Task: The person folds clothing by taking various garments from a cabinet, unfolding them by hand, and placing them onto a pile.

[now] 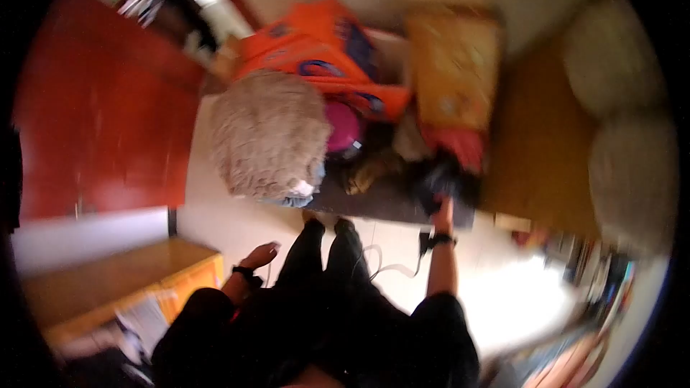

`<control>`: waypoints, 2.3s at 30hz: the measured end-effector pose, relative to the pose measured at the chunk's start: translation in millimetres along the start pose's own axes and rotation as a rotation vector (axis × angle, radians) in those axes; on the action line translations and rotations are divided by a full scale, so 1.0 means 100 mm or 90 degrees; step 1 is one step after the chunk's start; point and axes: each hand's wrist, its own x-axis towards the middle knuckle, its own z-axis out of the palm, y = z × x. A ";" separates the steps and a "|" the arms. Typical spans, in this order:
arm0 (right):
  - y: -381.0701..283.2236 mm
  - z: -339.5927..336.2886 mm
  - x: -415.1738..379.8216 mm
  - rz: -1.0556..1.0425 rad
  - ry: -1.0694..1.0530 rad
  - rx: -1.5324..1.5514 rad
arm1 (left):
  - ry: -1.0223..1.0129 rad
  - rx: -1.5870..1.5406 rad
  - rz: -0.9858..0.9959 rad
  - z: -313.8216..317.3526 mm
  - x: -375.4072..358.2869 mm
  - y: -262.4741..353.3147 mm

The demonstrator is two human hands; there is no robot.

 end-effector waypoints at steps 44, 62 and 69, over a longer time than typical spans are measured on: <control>3.16 3.80 -4.64 0.126 -1.446 -1.255 | 1.541 0.029 0.549 1.34 -7.06 2.58; 4.72 6.31 -6.55 0.145 -1.540 -1.128 | 1.867 0.335 0.858 0.14 -8.25 0.11; 3.26 7.71 -9.51 -0.306 -1.620 -0.806 | 1.547 -0.285 0.795 0.26 -8.92 -0.82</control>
